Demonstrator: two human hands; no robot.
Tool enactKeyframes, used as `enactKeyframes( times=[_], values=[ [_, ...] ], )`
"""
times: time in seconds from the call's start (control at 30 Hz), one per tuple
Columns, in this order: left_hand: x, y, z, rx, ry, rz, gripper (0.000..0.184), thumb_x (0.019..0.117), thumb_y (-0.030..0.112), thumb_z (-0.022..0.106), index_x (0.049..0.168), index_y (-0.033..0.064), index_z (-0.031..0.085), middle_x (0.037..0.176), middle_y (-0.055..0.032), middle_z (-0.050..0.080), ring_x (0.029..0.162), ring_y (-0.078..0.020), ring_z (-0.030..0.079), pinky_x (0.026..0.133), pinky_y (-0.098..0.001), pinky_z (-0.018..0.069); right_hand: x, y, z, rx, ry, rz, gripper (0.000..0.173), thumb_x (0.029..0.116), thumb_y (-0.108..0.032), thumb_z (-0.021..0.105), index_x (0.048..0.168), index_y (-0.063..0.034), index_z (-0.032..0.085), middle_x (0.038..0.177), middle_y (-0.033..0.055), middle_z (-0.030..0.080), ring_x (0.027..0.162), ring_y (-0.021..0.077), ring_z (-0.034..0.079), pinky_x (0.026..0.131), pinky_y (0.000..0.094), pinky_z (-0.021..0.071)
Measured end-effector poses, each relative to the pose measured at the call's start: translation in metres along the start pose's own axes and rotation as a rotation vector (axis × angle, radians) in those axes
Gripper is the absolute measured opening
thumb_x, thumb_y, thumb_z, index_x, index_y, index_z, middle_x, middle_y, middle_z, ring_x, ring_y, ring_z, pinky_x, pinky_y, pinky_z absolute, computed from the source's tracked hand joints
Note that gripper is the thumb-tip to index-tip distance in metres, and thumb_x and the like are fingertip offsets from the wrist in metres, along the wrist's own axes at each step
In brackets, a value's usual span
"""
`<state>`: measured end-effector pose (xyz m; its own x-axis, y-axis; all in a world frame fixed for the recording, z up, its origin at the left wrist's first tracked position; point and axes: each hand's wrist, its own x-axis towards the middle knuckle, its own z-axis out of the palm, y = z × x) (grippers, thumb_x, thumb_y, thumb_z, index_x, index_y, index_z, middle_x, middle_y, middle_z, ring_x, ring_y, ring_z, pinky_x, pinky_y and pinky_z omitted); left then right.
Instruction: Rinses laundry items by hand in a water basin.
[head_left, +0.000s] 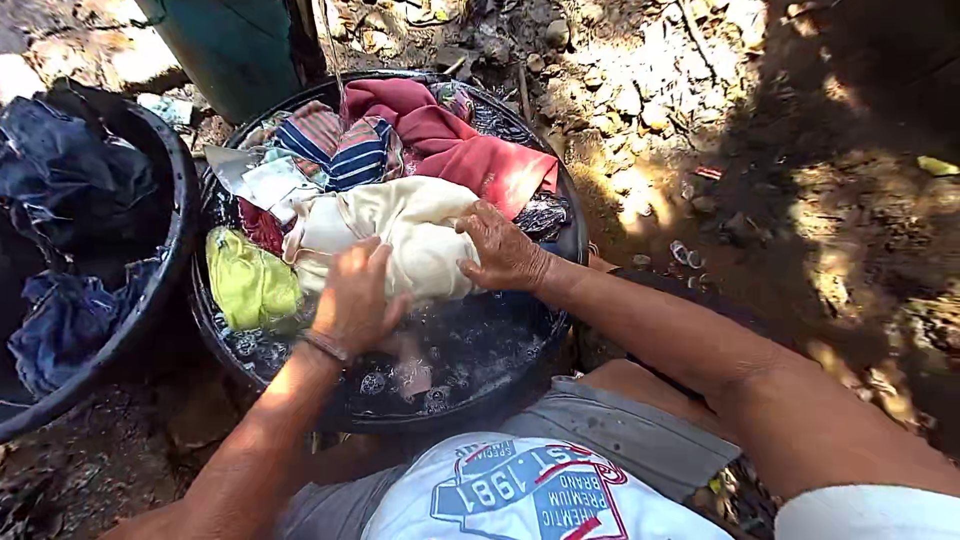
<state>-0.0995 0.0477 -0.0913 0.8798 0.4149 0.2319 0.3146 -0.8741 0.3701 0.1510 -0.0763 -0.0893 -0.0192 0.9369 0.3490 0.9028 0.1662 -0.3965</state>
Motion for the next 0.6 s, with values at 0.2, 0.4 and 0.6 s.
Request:
enactKeyframes(
  times=[0.2,0.4,0.6],
  values=[
    [-0.01,0.0,0.062,0.009,-0.237,0.013,0.083,0.0839,0.039,0.077,0.151,0.0006,0.048,0.156,-0.0313,0.041,0.146,-0.0512,0.036,0.112,-0.0764,0.0246,-0.004,0.023,0.009,0.107,-0.043,0.714,0.057,0.0905,-0.017,0.07,0.133,0.0159,0.05,0.131,0.038,0.054,0.123,0.0503,0.056,0.103,0.0601,0.046],
    [0.0,-0.014,0.081,-0.027,-0.39,-0.169,0.069,0.0876,-0.002,0.071,0.152,-0.0008,0.045,0.157,-0.0269,0.042,0.147,-0.0485,0.036,0.117,-0.0702,0.0234,-0.012,0.036,0.03,0.013,-0.303,0.694,0.043,0.1016,-0.028,0.055,0.117,0.0096,0.068,0.13,0.0352,0.059,0.128,0.0522,0.053,0.102,0.0696,0.0413],
    [0.021,0.021,0.044,-0.07,-0.902,-0.609,0.045,0.1036,0.011,0.058,0.14,-0.0146,0.05,0.145,-0.0342,0.05,0.14,-0.0476,0.045,0.115,-0.0599,0.0337,-0.017,0.033,0.037,0.131,-0.262,0.698,0.033,0.1011,-0.018,0.053,0.104,0.0089,0.072,0.114,0.0315,0.068,0.118,0.0487,0.061,0.1,0.0694,0.0402]
  ],
)
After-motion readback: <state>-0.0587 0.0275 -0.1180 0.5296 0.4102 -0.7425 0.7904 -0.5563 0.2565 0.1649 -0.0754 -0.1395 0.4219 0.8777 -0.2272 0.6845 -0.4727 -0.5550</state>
